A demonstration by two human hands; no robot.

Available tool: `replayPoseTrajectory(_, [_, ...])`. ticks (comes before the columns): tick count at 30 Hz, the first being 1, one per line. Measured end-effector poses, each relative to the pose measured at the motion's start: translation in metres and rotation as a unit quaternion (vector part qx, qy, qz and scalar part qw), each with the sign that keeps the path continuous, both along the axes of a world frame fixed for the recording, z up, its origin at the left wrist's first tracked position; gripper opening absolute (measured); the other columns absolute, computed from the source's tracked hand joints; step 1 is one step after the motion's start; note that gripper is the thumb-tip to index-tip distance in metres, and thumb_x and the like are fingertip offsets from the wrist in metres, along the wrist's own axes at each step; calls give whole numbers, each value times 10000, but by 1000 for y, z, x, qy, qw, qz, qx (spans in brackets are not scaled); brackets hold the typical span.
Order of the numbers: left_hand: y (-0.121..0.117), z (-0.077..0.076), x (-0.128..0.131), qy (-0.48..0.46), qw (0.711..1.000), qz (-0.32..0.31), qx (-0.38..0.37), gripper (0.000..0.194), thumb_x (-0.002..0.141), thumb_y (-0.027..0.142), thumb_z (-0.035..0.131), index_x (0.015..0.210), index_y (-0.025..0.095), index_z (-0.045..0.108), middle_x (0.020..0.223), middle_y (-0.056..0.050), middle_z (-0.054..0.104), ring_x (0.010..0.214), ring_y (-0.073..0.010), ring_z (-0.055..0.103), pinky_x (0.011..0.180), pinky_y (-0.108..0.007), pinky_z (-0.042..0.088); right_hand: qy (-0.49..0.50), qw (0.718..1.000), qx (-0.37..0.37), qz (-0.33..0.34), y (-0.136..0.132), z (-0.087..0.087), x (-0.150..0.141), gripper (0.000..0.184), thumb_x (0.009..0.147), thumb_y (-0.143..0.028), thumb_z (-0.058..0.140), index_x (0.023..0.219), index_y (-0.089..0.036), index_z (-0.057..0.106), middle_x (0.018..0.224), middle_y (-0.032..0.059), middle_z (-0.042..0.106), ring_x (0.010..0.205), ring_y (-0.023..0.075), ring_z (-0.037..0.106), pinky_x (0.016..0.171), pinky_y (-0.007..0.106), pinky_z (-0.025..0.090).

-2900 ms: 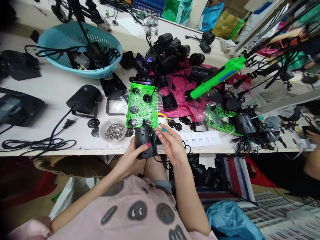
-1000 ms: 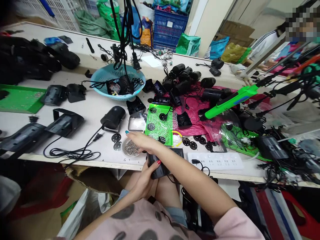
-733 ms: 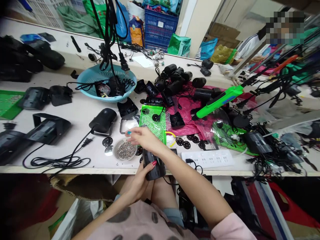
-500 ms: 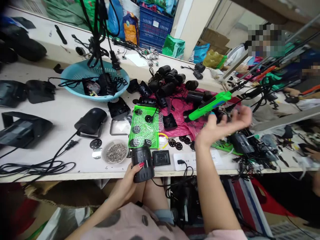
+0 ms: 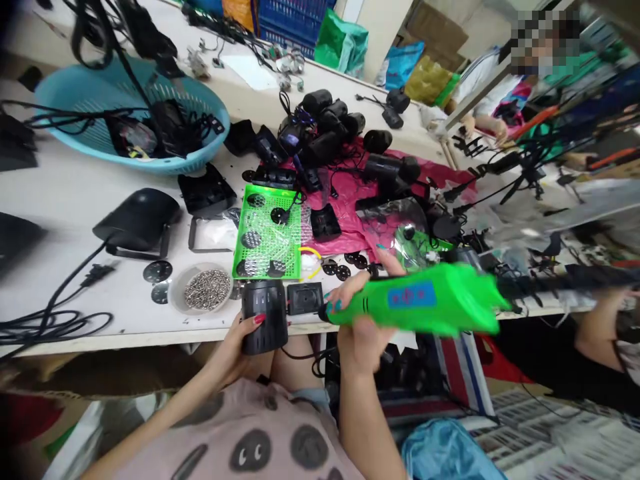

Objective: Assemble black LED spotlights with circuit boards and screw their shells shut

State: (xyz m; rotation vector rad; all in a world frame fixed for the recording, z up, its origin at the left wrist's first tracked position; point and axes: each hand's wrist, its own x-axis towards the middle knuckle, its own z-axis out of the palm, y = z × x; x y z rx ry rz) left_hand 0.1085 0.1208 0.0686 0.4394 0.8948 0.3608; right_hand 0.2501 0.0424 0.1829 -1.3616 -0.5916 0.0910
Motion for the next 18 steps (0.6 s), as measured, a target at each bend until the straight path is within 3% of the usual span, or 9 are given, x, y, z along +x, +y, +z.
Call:
replayPoseTrajectory(3, [-3,-5,0,-7,1000,-27,14,702,538,364,897,1174,173,667,1060,-80,723,999,-272,648,914,-384,507,-6,999,-27,-24,-10,15,-26,605,811,-807,454,1166,-331,568,576,-25,413,472,185,418,534,383,411])
replayPoseTrajectory(6, [-7,-6,0,-24,998,-47,21,695,545,368,900,1175,188,669,1041,-71,728,993,-271,648,905,-377,513,-26,994,-95,-37,-17,18,-36,557,813,-802,470,1170,-378,520,566,-32,374,477,204,424,573,412,422])
replayPoseTrajectory(11, [-10,-2,0,-15,997,-64,30,739,530,388,899,1201,191,660,989,-70,731,959,-295,655,843,-389,536,-21,999,-10,31,-13,12,-38,409,842,-714,538,1147,-441,534,586,-30,401,515,217,441,614,410,411])
replayPoseTrajectory(14, [-7,1,0,-3,996,-69,59,744,548,374,896,1228,205,647,1046,-72,728,973,-294,657,849,-388,536,-25,998,40,42,-6,10,-38,437,815,-720,576,1114,-403,565,579,-27,419,497,203,416,573,390,392])
replayPoseTrajectory(18, [-3,8,1,-15,989,-92,114,678,585,351,893,1204,211,655,1078,-75,724,950,-267,657,874,-364,519,-44,998,28,19,-2,2,-37,467,784,-776,551,1021,-374,532,559,-34,418,474,191,399,559,387,400])
